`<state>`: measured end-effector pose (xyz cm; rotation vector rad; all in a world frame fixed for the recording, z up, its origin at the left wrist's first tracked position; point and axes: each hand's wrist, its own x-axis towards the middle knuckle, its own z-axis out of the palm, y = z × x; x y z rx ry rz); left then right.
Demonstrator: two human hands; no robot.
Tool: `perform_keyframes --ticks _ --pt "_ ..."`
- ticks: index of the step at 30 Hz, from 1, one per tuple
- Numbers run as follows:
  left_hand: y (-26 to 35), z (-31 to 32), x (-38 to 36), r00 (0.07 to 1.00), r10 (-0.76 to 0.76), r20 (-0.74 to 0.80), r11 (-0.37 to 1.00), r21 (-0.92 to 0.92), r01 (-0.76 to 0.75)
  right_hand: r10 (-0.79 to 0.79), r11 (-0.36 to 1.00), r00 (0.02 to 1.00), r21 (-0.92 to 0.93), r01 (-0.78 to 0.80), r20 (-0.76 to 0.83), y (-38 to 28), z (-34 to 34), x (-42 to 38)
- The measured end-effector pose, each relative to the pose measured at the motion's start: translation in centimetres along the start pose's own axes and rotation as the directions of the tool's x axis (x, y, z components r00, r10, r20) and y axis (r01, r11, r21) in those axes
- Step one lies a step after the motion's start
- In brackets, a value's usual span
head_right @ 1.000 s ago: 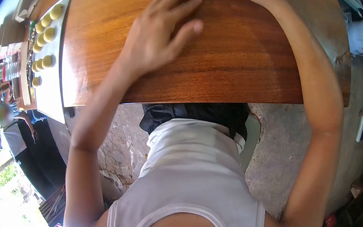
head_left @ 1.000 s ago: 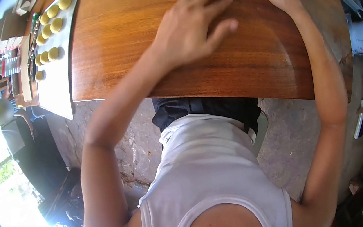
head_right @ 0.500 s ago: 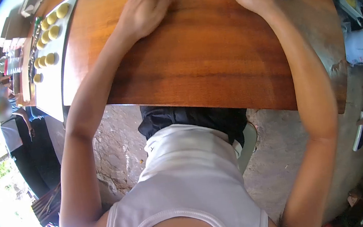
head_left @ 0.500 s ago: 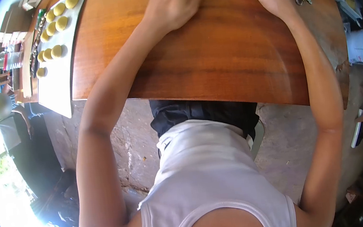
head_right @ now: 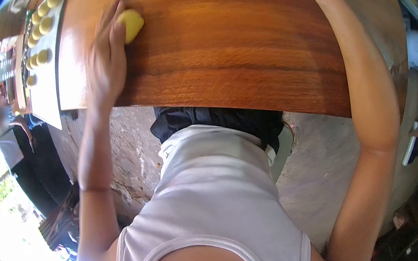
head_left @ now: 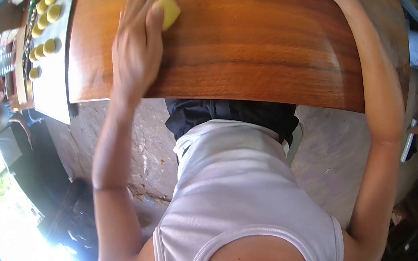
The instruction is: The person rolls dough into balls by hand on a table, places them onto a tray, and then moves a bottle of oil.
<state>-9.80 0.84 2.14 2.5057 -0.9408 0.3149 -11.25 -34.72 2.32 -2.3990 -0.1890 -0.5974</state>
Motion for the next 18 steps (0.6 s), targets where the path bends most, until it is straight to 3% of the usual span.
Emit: perform_keyframes --ticks 2,3,6,8,12,15,17,18 --pt "-2.2 1.0 4.0 0.994 0.050 0.096 0.991 -0.130 -0.037 0.054 0.998 0.998 0.026 -0.055 0.023 -0.4 -0.1 0.1" --pt "-2.1 2.3 6.3 0.995 0.089 0.038 0.990 -0.109 -0.084 0.126 0.991 0.991 0.047 -0.128 0.033 -0.4 -0.1 0.1" --pt "1.2 6.2 10.3 0.955 0.296 -0.003 0.955 -0.013 -0.296 0.115 0.986 0.993 0.118 -0.117 0.021 0.0 0.0 -0.4" --pt "4.5 5.9 9.5 0.936 0.336 0.102 0.935 -0.154 -0.319 0.127 0.978 0.992 0.165 -0.129 0.020 0.2 -0.1 -0.7" --pt "6.5 2.6 3.1 0.914 0.356 0.193 0.925 -0.214 -0.315 0.117 0.981 0.993 0.155 -0.120 0.032 0.0 -0.4 -0.9" --pt "5.2 0.9 -2.2 0.944 0.315 0.093 0.942 -0.152 -0.299 0.155 0.978 0.986 0.131 -0.162 0.060 -1.1 -0.8 -0.4" --pt "3.4 0.6 -4.3 0.989 0.134 0.066 0.990 -0.042 -0.132 0.183 0.975 0.979 0.114 -0.193 0.089 -0.7 -0.6 -0.3" --pt "2.7 0.5 -3.8 0.989 0.136 0.063 0.990 -0.042 -0.133 0.127 0.987 0.990 0.086 -0.132 0.063 0.0 -0.2 -0.1"
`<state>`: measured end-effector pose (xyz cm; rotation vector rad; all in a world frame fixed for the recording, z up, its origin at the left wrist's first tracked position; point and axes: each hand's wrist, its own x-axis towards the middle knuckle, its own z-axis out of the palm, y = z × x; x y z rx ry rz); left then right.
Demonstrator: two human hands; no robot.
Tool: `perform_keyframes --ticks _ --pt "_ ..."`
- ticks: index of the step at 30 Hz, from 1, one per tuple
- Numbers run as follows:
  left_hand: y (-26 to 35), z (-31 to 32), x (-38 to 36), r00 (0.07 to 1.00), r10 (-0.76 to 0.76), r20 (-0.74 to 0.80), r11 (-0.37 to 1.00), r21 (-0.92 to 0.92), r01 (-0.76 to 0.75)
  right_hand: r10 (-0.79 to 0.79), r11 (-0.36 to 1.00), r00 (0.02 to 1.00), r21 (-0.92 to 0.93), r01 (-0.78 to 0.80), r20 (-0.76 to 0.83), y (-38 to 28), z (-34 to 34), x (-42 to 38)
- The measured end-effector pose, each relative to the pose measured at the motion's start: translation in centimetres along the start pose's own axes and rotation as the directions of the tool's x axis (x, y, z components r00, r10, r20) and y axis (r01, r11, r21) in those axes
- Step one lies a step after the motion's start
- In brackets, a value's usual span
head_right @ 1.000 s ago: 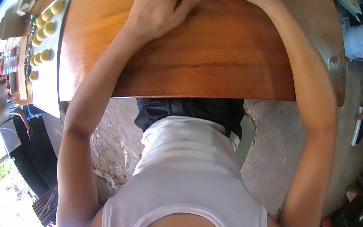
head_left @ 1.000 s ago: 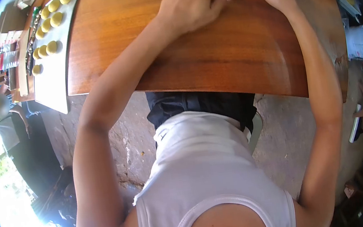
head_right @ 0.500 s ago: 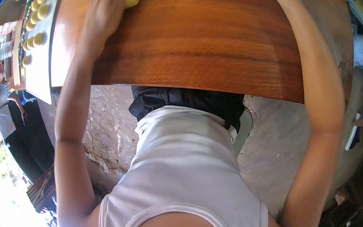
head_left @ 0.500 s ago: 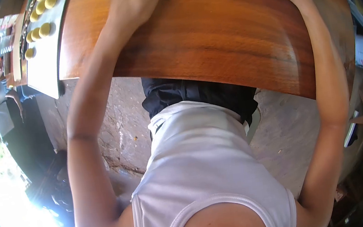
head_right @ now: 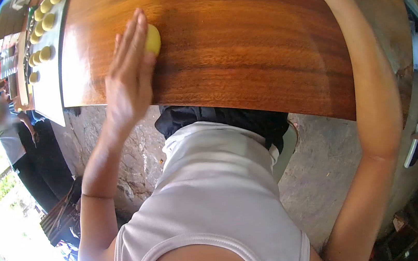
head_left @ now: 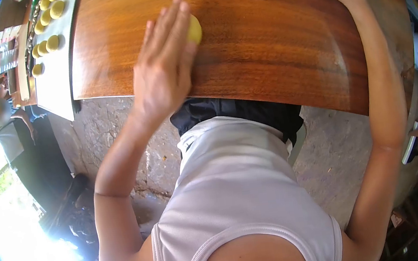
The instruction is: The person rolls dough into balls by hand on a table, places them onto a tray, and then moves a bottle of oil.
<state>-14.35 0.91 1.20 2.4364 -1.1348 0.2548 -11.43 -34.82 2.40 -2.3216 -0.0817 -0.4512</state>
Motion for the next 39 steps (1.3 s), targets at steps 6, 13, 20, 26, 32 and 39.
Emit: perform_keyframes --ticks 6,13,20,26,32,39 --pt "-4.3 2.9 12.4 0.999 0.037 -0.025 0.998 0.049 -0.036 -0.110 0.988 0.992 -0.115 0.101 -0.070 0.7 0.3 0.1" --pt "3.6 3.5 9.9 0.929 0.360 0.090 0.932 0.011 -0.362 -0.090 0.996 0.996 0.027 0.090 -0.017 3.0 -0.1 -0.6" --pt "-1.5 -0.2 3.5 0.977 -0.208 0.044 0.920 -0.331 0.211 -0.063 0.998 0.998 -0.032 0.062 -0.004 1.9 -0.1 -0.7" --pt "-1.4 -1.1 3.8 0.985 -0.169 -0.025 0.962 -0.223 0.159 -0.085 0.996 0.996 -0.038 0.084 -0.023 1.3 -0.1 -0.6" --pt "-2.4 -1.9 3.5 0.958 -0.279 -0.064 0.948 -0.180 0.264 -0.107 0.992 0.993 -0.073 0.103 -0.056 1.5 0.0 -0.7" --pt "-5.1 -4.8 1.9 0.964 -0.259 0.055 0.816 -0.521 0.249 -0.102 0.990 0.994 -0.102 0.099 -0.024 0.9 -0.2 -0.6"
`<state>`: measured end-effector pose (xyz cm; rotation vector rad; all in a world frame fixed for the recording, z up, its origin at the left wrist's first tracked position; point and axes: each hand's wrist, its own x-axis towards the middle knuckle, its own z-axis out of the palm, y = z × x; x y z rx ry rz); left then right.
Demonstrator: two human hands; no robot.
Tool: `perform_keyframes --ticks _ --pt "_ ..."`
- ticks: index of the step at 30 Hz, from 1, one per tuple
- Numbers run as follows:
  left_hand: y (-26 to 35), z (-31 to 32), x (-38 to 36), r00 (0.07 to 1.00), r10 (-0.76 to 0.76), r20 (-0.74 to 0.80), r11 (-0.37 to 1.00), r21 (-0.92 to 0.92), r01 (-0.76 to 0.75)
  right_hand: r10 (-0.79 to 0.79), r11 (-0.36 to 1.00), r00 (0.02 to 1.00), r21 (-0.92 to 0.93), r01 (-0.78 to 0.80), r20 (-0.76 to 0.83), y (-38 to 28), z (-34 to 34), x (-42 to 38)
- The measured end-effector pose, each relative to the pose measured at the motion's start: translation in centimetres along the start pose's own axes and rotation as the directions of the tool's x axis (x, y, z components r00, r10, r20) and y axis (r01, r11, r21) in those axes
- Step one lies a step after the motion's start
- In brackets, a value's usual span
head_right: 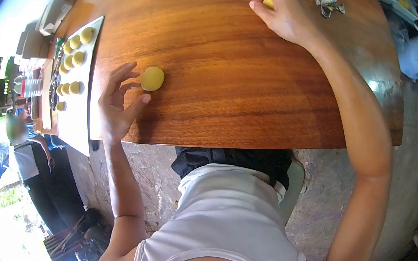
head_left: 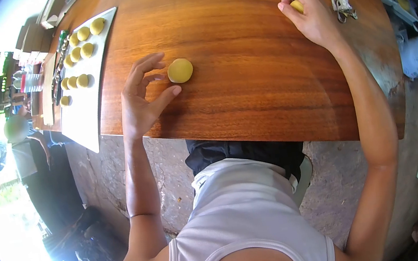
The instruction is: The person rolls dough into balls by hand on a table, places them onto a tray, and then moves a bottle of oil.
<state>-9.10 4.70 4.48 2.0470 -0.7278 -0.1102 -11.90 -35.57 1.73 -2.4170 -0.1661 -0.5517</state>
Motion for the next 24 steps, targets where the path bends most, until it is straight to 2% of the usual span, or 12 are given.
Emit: perform_keyframes --ticks 2,5,8,10,11,13,16,17,18,20,22,24 --pt "0.1 0.7 0.3 0.997 0.046 -0.066 0.999 0.014 -0.045 -0.004 1.000 1.000 0.001 0.004 0.006 0.0 -0.1 0.0" --pt "0.3 1.8 1.4 0.997 -0.001 -0.077 0.995 0.095 0.009 0.009 1.000 1.000 0.012 -0.009 0.008 -0.1 -0.1 0.1" --pt "0.3 2.5 3.0 0.985 -0.049 -0.168 0.990 0.122 0.070 0.015 1.000 1.000 0.022 -0.015 0.007 0.0 -0.1 -0.1" --pt "-0.6 2.2 4.1 0.996 -0.046 -0.074 0.995 0.085 0.052 0.003 1.000 1.000 0.021 -0.003 0.004 0.0 0.0 0.0" --pt "-0.7 2.2 4.2 0.996 -0.042 -0.077 0.995 0.085 0.049 0.002 0.999 1.000 0.038 -0.002 0.004 0.0 0.0 0.0" --pt "-0.3 2.1 4.9 0.966 -0.025 -0.256 0.991 -0.136 -0.011 0.003 0.999 1.000 0.053 -0.003 -0.003 -0.2 -0.2 0.1" --pt "1.4 3.8 3.9 0.979 -0.086 -0.184 0.985 -0.164 0.056 0.022 0.999 1.000 0.049 -0.022 -0.003 -0.3 -0.1 -0.2" --pt "-0.3 5.0 3.7 0.996 0.016 -0.091 1.000 -0.014 -0.017 0.035 0.998 0.999 0.045 -0.035 0.005 -0.4 -0.1 -0.2" --pt "0.0 5.6 4.3 0.996 0.019 -0.092 1.000 -0.013 -0.020 0.045 0.998 0.999 0.039 -0.046 0.014 -0.4 -0.1 -0.1" --pt "1.0 6.6 5.7 0.967 0.242 0.083 0.856 0.451 -0.253 0.007 0.999 1.000 0.038 -0.007 0.005 0.1 0.1 0.2" --pt "-0.2 7.1 9.7 0.973 0.223 0.066 0.866 0.444 -0.229 -0.041 0.998 0.999 0.043 0.041 0.015 0.2 0.3 0.1" --pt "-0.8 8.1 11.7 0.976 0.215 0.043 0.872 0.442 -0.211 0.022 0.999 1.000 0.024 -0.023 0.012 -0.1 0.1 0.2"
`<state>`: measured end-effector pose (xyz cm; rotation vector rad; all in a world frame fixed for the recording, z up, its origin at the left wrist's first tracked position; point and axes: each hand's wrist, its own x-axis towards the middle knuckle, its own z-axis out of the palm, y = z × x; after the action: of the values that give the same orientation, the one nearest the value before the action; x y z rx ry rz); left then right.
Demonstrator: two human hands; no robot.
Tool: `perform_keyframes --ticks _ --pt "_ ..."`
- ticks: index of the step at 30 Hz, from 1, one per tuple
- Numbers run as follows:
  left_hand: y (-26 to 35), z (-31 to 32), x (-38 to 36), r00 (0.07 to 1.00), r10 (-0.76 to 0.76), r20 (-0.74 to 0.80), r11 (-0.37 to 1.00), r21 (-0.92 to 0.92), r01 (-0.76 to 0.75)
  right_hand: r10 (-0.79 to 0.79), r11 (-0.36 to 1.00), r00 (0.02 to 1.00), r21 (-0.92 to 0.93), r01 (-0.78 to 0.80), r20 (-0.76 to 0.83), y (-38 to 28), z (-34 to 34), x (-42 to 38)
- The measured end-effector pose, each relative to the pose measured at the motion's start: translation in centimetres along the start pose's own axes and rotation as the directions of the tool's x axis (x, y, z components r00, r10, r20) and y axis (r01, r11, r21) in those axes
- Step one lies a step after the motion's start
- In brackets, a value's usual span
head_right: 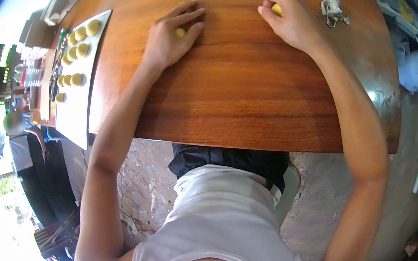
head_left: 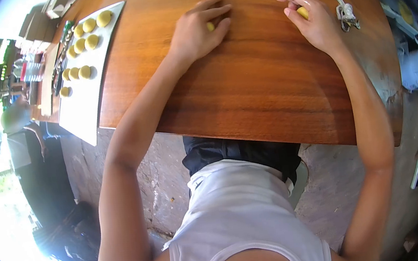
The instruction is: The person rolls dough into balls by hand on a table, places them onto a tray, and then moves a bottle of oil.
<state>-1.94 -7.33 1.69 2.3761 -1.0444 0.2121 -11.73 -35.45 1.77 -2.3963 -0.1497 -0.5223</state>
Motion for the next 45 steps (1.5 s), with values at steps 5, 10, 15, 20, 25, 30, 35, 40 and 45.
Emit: perform_keyframes --ticks 5,10,15,20,25,30,35,40,45 --pt "2.4 -0.7 -4.2 0.971 0.238 -0.008 0.970 -0.054 -0.238 -0.005 1.000 1.000 0.031 0.005 -0.006 -0.2 -0.6 -0.5" --pt "0.7 -3.0 -6.8 0.996 -0.023 -0.091 0.996 -0.085 0.015 -0.053 0.998 0.999 0.024 0.053 -0.012 -0.2 -0.3 -0.4" --pt "-0.5 -1.3 0.0 0.953 0.300 0.037 0.953 -0.049 -0.298 -0.030 1.000 1.000 -0.004 0.030 0.008 -0.2 -0.3 0.0" --pt "0.0 -3.3 -3.5 0.909 0.375 0.180 0.925 -0.138 -0.354 -0.037 0.999 0.999 0.021 0.038 -0.027 -1.0 -0.7 -0.3" --pt "-2.4 -4.8 -4.8 0.970 0.228 0.081 0.971 0.058 -0.233 0.001 1.000 1.000 0.031 -0.002 0.011 -1.1 -0.7 -0.1" --pt "-0.3 -0.4 1.1 0.931 0.352 0.094 0.936 -0.050 -0.349 -0.038 0.999 0.999 0.012 0.038 0.009 -0.7 -0.2 0.3" --pt "2.3 -2.1 -4.0 0.897 0.427 0.119 0.898 -0.173 -0.405 -0.029 0.999 1.000 0.033 0.029 0.000 -1.2 -0.8 -0.2" --pt "-0.3 -5.0 -8.8 0.993 0.116 -0.021 0.993 -0.030 -0.117 -0.005 1.000 1.000 0.022 0.005 0.016 -1.1 -0.5 -0.1" --pt "-0.2 -2.5 -2.2 0.988 0.156 0.000 0.987 -0.027 -0.156 0.016 1.000 1.000 -0.012 -0.016 0.001 -1.3 -0.2 0.2"
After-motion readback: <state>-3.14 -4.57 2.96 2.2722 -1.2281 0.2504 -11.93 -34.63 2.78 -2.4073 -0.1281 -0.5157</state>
